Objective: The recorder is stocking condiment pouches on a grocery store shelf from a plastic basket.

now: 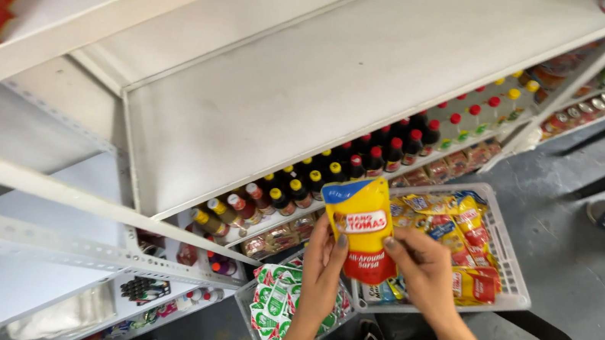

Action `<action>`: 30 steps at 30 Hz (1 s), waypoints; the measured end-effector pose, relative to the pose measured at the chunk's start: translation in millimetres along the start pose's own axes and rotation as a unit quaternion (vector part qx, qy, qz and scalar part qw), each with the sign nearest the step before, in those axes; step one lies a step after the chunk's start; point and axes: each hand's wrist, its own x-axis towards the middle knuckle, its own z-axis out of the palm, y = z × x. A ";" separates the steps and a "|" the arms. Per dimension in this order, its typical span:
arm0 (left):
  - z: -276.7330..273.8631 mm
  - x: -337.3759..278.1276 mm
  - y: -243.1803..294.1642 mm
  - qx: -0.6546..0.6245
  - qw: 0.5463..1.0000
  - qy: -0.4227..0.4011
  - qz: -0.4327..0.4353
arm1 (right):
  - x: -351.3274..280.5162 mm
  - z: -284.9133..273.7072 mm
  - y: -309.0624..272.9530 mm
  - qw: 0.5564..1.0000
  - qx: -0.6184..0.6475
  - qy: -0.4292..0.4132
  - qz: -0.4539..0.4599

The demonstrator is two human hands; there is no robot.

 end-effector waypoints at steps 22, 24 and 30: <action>-82.8 209.9 302.7 0.500 0.684 0.161 0.506 | 289.5 231.2 -305.5 0.919 -0.041 -0.132 -0.369; -93.9 241.2 302.9 0.508 0.685 0.170 0.493 | 308.7 249.8 -305.4 0.918 -0.118 -0.094 -0.367; -125.3 299.1 309.2 0.508 0.748 0.211 0.371 | 377.2 288.0 -277.3 0.891 -0.282 -0.015 -0.357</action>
